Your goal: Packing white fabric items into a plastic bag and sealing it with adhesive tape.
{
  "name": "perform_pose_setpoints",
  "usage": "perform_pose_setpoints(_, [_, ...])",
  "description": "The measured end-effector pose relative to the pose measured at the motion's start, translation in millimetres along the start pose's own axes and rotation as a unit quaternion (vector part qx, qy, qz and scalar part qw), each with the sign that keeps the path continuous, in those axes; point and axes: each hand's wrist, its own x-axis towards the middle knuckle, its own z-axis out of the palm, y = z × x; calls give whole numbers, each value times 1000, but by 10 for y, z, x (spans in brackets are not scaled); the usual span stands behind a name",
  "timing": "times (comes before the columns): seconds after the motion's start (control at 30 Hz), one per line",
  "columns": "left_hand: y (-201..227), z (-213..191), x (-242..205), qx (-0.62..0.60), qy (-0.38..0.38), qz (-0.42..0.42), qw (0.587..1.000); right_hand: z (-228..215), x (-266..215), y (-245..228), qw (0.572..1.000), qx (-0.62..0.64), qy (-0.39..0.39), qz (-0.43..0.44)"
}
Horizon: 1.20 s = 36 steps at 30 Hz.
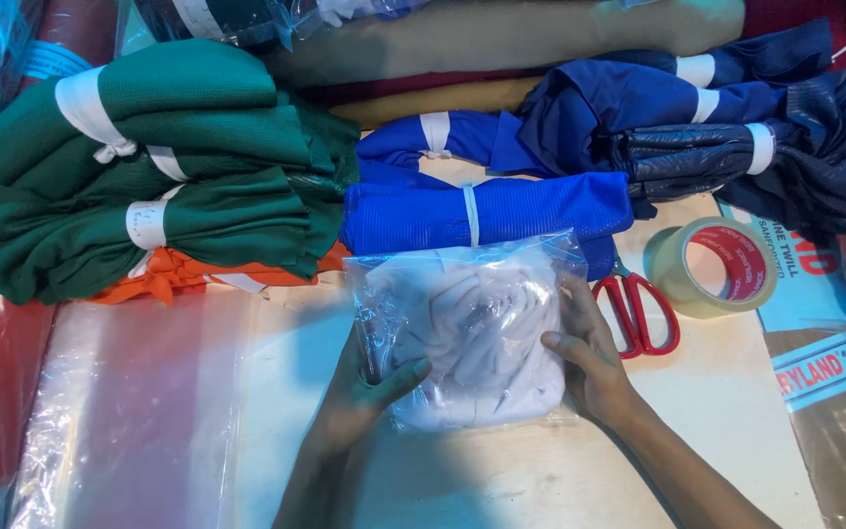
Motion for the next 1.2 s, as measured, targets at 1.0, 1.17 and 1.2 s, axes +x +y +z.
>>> perform_pose_setpoints(1.0, [168,82,-55,-11,-7,133,991,247,-34,-400,988,-153,-27,21])
perform_pose_setpoints(1.17, [327,114,-109,20,-25,106,994,245,-71,-472,949,-309,-51,-44])
perform_pose_setpoints(1.2, [284,94,-111,20,-27,107,994,249,-88,-489,949,-309,-50,-45])
